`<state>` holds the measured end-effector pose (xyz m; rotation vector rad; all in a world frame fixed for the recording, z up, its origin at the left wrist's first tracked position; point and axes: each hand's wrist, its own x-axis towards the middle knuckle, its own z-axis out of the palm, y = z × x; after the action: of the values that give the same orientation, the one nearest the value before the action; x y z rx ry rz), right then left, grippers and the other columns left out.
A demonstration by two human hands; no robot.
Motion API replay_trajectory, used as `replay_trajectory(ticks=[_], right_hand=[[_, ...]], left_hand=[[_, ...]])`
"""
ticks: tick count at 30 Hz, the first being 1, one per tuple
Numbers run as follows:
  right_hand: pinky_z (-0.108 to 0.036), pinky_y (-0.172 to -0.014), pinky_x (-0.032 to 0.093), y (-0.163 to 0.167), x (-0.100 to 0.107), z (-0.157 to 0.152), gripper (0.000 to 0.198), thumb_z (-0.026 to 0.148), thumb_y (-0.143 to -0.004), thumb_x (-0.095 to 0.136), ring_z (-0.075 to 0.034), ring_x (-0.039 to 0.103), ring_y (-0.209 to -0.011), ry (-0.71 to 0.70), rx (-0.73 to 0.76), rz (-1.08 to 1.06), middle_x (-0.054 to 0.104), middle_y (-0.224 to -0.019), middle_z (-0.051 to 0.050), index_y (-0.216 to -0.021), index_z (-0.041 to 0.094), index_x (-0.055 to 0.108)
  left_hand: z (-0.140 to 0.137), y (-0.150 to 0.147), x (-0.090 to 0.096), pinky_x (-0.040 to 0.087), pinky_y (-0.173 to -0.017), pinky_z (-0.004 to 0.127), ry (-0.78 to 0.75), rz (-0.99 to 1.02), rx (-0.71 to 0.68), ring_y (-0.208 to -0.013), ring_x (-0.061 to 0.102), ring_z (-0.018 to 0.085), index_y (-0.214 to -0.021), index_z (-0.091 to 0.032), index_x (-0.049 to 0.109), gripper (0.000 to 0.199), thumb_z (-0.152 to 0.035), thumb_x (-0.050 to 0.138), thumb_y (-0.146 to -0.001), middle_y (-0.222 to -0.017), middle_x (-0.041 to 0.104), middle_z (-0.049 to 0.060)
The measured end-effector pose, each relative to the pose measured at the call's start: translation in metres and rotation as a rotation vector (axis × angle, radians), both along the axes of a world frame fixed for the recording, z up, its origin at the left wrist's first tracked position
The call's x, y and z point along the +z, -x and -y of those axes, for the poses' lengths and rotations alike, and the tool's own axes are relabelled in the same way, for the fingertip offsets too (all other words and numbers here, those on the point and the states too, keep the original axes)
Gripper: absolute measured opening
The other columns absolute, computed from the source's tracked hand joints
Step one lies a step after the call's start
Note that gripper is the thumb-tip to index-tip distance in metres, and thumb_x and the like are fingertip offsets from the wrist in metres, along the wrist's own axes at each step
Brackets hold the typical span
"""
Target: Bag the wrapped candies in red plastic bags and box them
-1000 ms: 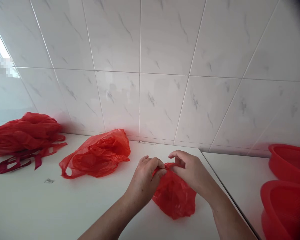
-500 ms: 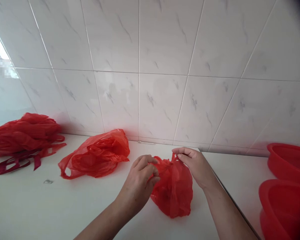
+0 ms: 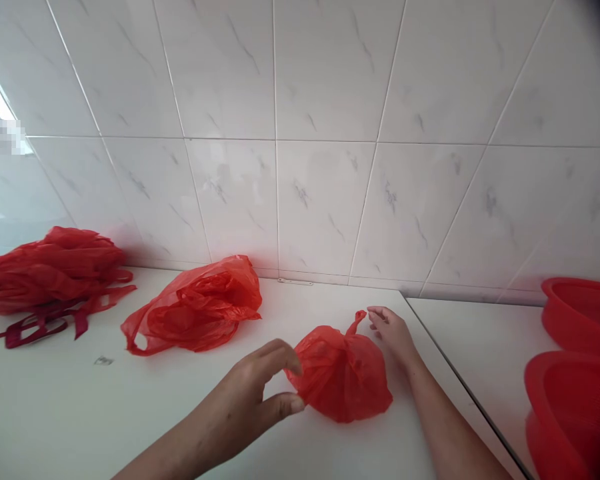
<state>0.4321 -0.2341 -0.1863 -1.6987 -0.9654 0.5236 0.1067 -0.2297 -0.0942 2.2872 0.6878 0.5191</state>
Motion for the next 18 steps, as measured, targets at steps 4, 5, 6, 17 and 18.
replay_trajectory(ticks=[4,5,6,17,18], right_hand=[[-0.03,-0.072,0.052,-0.012,-0.015,0.002,0.042,0.048,-0.08,0.05,-0.02,0.064,-0.085,0.023,-0.047,-0.055,0.066,-0.103,-0.01,-0.102,0.015,0.064],[-0.03,-0.072,0.051,-0.014,-0.017,0.002,0.042,0.048,-0.079,0.051,-0.02,0.064,-0.085,0.028,-0.046,-0.056,0.067,-0.101,-0.01,-0.101,0.015,0.065],[-0.03,-0.073,0.051,-0.015,-0.019,0.001,0.042,0.048,-0.078,0.052,-0.02,0.064,-0.084,0.035,-0.042,-0.055,0.067,-0.099,-0.009,-0.1,0.015,0.065],[-0.034,-0.076,0.05,-0.019,-0.019,0.0,0.043,0.047,-0.069,0.055,-0.024,0.064,-0.085,0.106,-0.023,-0.036,0.068,-0.1,-0.009,-0.097,0.017,0.066],[-0.034,-0.076,0.05,-0.021,-0.02,-0.001,0.043,0.047,-0.068,0.055,-0.025,0.064,-0.086,0.113,-0.027,-0.031,0.068,-0.099,-0.009,-0.098,0.018,0.066]], left_hand=[[-0.002,-0.026,-0.002,0.052,-0.081,0.035,-0.055,0.097,0.084,-0.106,0.056,0.023,-0.106,-0.028,0.057,0.029,-0.021,0.064,-0.078,-0.127,0.052,0.007],[-0.002,-0.035,-0.004,0.052,-0.084,0.039,-0.082,0.097,0.091,-0.116,0.051,0.027,-0.111,-0.029,0.057,0.038,-0.023,0.067,-0.075,-0.135,0.046,0.009],[-0.001,-0.043,-0.008,0.052,-0.085,0.042,-0.102,0.086,0.089,-0.124,0.045,0.031,-0.118,-0.03,0.054,0.051,-0.025,0.072,-0.071,-0.143,0.038,0.01],[-0.017,-0.04,-0.004,0.05,-0.065,0.027,-0.235,-0.306,-0.087,-0.084,0.066,0.021,-0.115,-0.034,0.059,0.06,-0.002,0.051,-0.065,-0.093,0.072,-0.001],[-0.018,-0.028,0.006,0.048,-0.062,0.024,-0.197,-0.304,-0.087,-0.082,0.066,0.02,-0.109,-0.034,0.063,0.056,-0.003,0.052,-0.064,-0.092,0.072,-0.002]])
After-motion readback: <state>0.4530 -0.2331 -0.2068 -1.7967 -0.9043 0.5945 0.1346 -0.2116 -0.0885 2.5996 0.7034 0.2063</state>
